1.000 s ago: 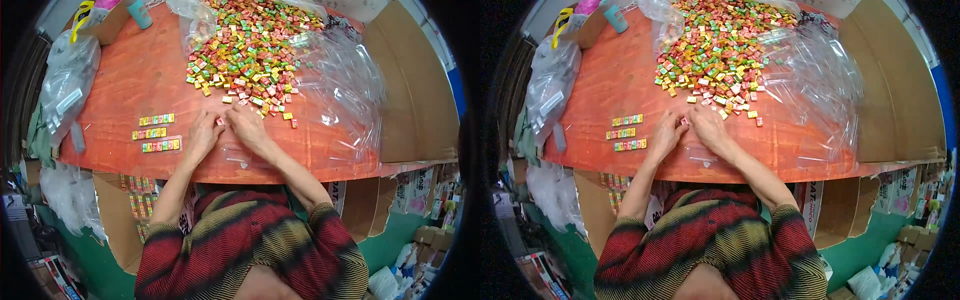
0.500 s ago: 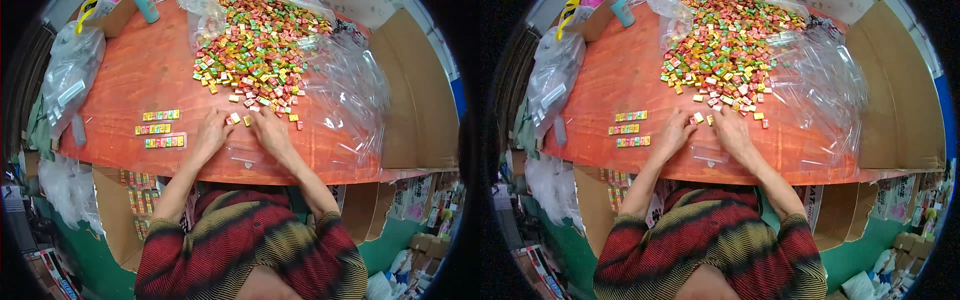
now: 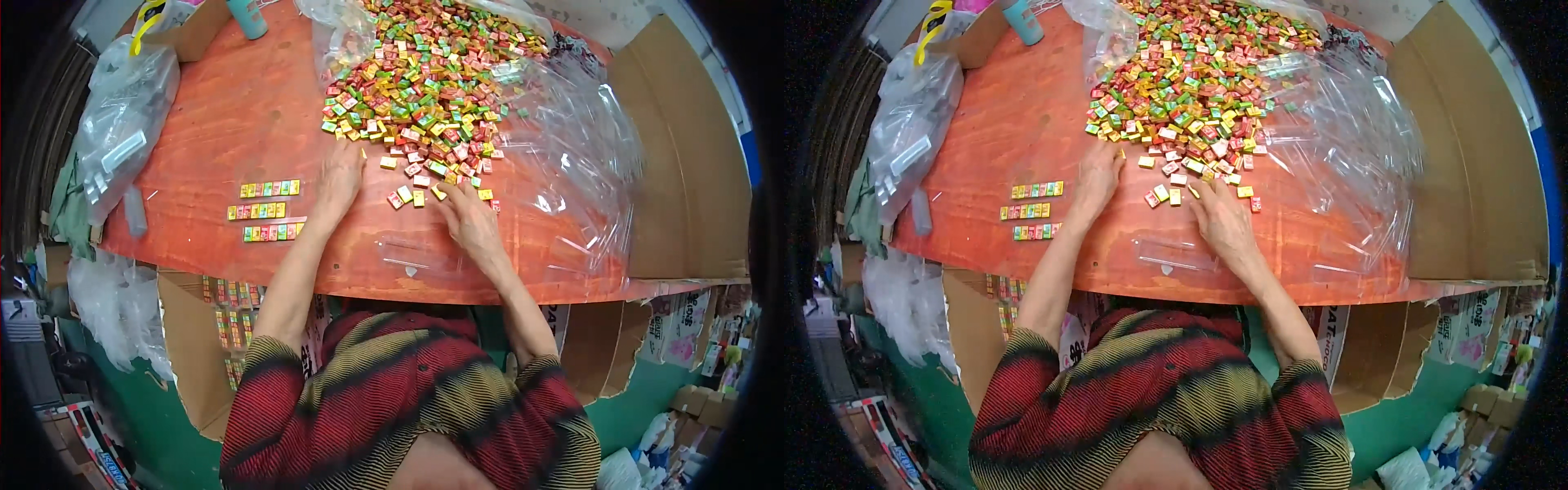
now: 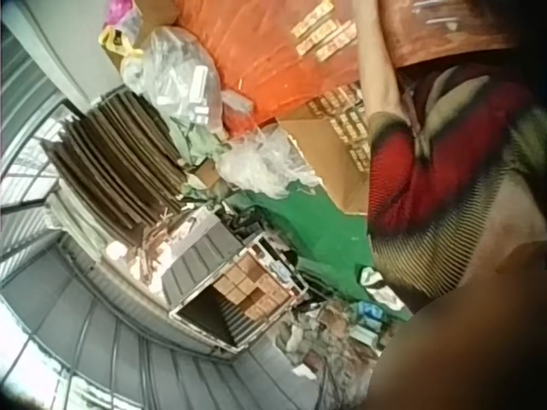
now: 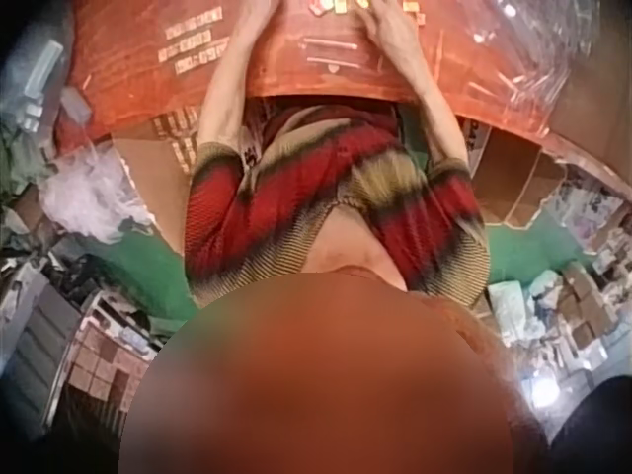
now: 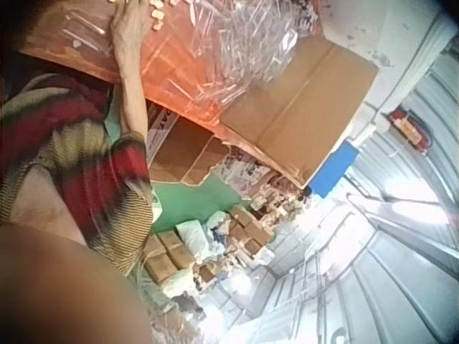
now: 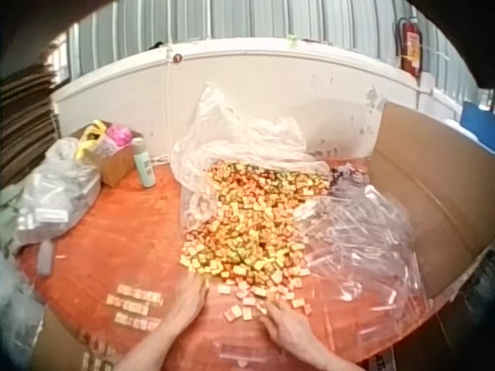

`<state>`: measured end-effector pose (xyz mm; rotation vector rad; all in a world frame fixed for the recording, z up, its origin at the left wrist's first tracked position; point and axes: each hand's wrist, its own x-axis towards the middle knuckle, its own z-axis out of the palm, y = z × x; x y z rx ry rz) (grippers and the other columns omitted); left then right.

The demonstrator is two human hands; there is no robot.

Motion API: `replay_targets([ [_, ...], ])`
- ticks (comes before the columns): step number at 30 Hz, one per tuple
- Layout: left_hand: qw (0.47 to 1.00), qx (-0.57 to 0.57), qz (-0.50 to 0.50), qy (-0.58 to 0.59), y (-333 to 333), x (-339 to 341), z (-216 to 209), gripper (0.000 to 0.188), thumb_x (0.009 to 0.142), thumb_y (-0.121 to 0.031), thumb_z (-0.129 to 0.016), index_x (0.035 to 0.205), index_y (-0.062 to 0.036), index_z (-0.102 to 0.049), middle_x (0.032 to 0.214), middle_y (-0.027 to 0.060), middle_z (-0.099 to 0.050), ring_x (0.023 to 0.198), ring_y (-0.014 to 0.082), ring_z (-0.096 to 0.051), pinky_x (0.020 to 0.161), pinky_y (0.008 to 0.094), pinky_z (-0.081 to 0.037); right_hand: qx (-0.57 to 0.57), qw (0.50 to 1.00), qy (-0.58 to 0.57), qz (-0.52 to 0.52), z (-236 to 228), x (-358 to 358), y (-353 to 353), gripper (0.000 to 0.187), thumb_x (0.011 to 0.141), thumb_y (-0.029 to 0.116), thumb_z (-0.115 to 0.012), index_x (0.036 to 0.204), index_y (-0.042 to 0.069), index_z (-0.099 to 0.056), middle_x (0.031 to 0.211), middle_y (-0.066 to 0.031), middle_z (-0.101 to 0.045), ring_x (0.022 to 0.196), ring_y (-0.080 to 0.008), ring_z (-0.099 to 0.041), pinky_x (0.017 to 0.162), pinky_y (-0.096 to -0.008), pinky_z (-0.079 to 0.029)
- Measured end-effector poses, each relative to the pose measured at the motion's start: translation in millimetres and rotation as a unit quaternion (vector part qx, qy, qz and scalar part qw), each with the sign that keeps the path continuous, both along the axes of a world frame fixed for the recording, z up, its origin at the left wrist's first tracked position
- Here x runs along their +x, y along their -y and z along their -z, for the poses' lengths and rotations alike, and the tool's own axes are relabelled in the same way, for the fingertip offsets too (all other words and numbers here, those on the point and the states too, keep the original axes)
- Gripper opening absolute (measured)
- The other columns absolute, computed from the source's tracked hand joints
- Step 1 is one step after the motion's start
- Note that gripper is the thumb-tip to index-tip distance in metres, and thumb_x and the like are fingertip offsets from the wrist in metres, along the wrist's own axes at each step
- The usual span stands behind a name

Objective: The person is arranging small colorful wrapped items into neat rows on a wooden workbench.

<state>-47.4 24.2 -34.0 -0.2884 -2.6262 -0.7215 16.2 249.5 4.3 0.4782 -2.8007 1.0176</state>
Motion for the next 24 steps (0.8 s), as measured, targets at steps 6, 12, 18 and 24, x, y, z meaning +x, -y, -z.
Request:
replay_targets([
  [6, 0.996, 0.03, 0.03, 0.082, -13.8, 40.7, -5.3, 0.026, 0.076, -0.009, -0.061, 0.101, -0.002, -0.056, 0.087, 0.016, -0.053, 0.081, 0.0334, -0.054, 0.07, 0.0402, -0.044, 0.012, 1.0, -0.005, -0.019, 7.7, 0.8, 6.7, 0.03, 0.079, 0.01, -0.06, 0.108, 0.007, -0.054, 0.093, -0.013, -0.053, 0.079, -0.0307, -0.058, 0.067, -0.0381, -0.047],
  [12, 0.981, 0.109, 0.081, 0.141, -17.0, 56.6, -17.7, 0.037, 0.073, -0.009, -0.065, 0.107, -0.0014, -0.054, 0.095, 0.015, -0.051, 0.086, 0.0305, -0.054, 0.073, 0.0372, -0.045, 0.086, 0.992, -0.011, -0.096, 18.0, -15.5, 40.3, 0.046, 0.07, 0.006, -0.065, 0.112, 0.007, -0.048, 0.105, -0.0131, -0.048, 0.097, -0.0315, -0.051, 0.07, -0.0412, -0.048],
  [18, 0.982, 0.092, 0.11, 0.12, -37.0, 57.7, -7.5, 0.037, 0.073, -0.005, -0.065, 0.108, -0.0021, -0.054, 0.096, 0.0144, -0.052, 0.088, 0.0307, -0.055, 0.075, 0.0368, -0.045, 0.058, 0.995, -0.03, -0.079, 25.8, -13.0, 39.6, 0.021, 0.077, 0.002, -0.047, 0.098, 0.001, -0.05, 0.092, -0.0187, -0.049, 0.079, -0.034, -0.057, 0.06, -0.0417, -0.049],
  [24, 0.982, 0.094, 0.114, 0.117, -43.9, 58.8, -7.8, 0.034, 0.072, -0.003, -0.064, 0.105, -0.0034, -0.055, 0.092, 0.0141, -0.051, 0.086, 0.0316, -0.054, 0.073, 0.0383, -0.045, 0.042, 0.996, -0.009, -0.077, 26.7, -7.0, 29.9, 0.023, 0.076, 0.002, -0.049, 0.099, -0.002, -0.047, 0.09, -0.0205, -0.047, 0.075, -0.0373, -0.056, 0.061, -0.0438, -0.048],
])
